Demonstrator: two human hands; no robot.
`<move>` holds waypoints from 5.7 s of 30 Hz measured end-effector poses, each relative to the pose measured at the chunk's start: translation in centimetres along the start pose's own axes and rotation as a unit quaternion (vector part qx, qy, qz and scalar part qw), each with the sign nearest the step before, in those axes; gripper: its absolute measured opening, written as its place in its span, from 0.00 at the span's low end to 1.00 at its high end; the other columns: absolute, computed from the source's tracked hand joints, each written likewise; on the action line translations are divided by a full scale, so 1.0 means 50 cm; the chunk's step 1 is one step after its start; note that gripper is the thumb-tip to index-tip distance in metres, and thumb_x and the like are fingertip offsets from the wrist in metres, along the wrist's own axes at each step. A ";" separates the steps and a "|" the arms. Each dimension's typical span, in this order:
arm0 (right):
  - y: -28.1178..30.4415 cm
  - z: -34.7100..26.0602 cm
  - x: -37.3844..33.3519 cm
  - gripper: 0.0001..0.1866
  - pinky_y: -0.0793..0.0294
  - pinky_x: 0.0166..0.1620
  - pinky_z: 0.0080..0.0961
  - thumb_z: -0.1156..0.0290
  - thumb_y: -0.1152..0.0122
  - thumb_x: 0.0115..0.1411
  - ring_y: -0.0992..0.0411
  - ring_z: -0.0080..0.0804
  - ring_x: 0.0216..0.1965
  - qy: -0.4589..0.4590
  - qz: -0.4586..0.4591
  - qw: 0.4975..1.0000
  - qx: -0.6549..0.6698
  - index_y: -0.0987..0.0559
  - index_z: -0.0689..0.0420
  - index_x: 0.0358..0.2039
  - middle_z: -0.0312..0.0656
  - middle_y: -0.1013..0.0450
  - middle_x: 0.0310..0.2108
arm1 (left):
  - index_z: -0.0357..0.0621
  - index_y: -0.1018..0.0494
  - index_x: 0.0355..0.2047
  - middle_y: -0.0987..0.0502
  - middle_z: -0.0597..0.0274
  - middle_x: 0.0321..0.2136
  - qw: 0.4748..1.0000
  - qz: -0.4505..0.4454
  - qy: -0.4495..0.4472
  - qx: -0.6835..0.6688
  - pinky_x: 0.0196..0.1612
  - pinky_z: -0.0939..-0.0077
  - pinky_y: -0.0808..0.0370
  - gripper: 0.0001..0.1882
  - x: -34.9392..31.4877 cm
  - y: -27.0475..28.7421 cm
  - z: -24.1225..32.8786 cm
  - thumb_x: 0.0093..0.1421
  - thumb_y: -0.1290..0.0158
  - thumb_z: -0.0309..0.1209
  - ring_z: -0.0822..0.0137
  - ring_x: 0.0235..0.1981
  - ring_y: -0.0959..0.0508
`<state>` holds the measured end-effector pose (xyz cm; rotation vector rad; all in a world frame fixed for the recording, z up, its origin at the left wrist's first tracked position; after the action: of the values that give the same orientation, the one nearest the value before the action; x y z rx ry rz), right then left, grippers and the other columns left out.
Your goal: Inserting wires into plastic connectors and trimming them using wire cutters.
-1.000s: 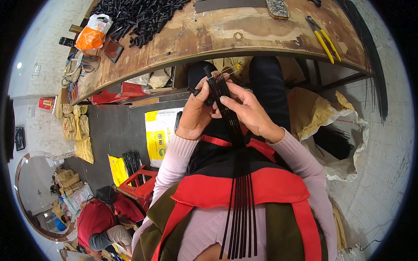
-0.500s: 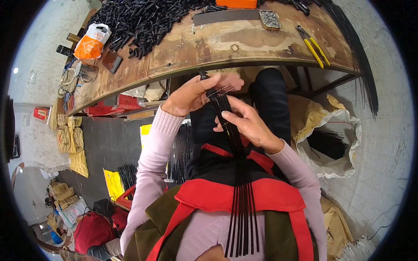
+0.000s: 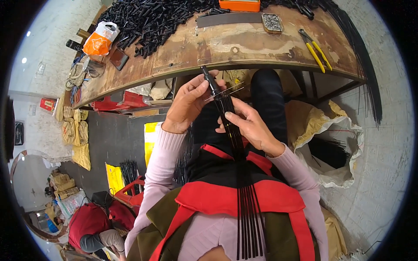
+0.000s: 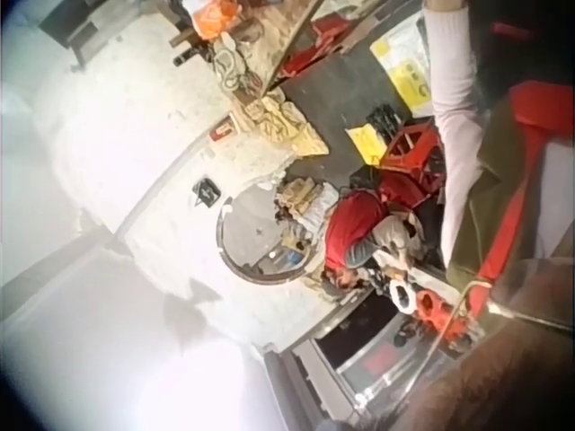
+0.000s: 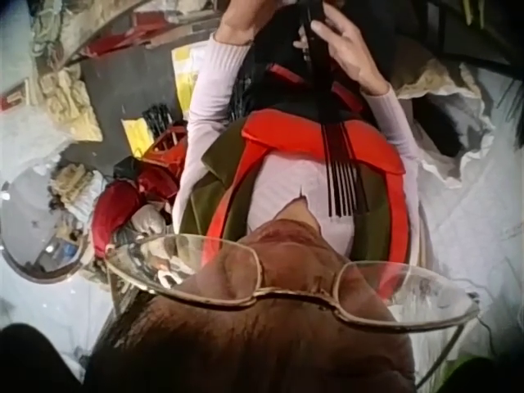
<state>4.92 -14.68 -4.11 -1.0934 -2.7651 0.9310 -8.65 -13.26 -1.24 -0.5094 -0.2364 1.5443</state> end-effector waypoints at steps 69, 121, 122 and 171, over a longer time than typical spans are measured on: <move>-0.019 -0.001 0.018 0.19 0.21 0.49 0.37 0.72 0.50 0.69 0.27 0.25 0.40 -0.010 -0.020 1.000 0.013 0.34 0.60 0.59 0.39 0.29 0.39 | 0.33 0.43 0.64 0.24 0.44 0.49 0.977 0.128 -0.135 0.107 0.55 0.68 0.25 0.38 -0.072 0.009 0.038 0.54 0.40 0.15 0.57 0.51 0.22; -0.041 -0.049 0.068 0.16 0.33 0.50 0.20 0.76 0.47 0.65 0.31 0.20 0.45 0.143 0.008 0.986 -0.089 0.31 0.61 0.53 0.38 0.29 0.44 | 0.36 0.32 0.54 0.23 0.59 0.40 0.994 0.055 -0.092 0.038 0.38 0.78 0.22 0.22 -0.061 0.037 0.052 0.60 0.44 0.25 0.72 0.37 0.21; -0.040 -0.047 0.072 0.14 0.32 0.50 0.20 0.76 0.46 0.65 0.31 0.20 0.45 0.139 0.004 0.986 -0.096 0.31 0.61 0.51 0.38 0.29 0.43 | 0.36 0.32 0.54 0.23 0.59 0.40 0.994 0.054 -0.089 0.044 0.38 0.78 0.22 0.22 -0.060 0.036 0.055 0.60 0.44 0.25 0.72 0.37 0.21; -0.011 -0.002 0.155 0.11 0.33 0.42 0.14 0.75 0.36 0.60 0.29 0.18 0.38 0.035 -0.052 0.989 0.137 0.24 0.63 0.42 0.34 0.27 0.36 | 0.34 0.37 0.58 0.24 0.62 0.40 0.999 -0.014 0.003 -0.040 0.44 0.81 0.22 0.26 0.001 0.086 0.050 0.60 0.43 0.22 0.73 0.40 0.22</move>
<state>-1.23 -10.08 -5.16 -0.9098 -2.5133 1.1888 -13.61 -13.02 -1.03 -0.5714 -0.3009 1.5095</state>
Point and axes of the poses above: each hand's wrist, its own x-axis towards the middle knuckle, its own y-axis out of the back of the hand, z = x × y, the point moved 8 cm from there along x, towards the middle knuckle
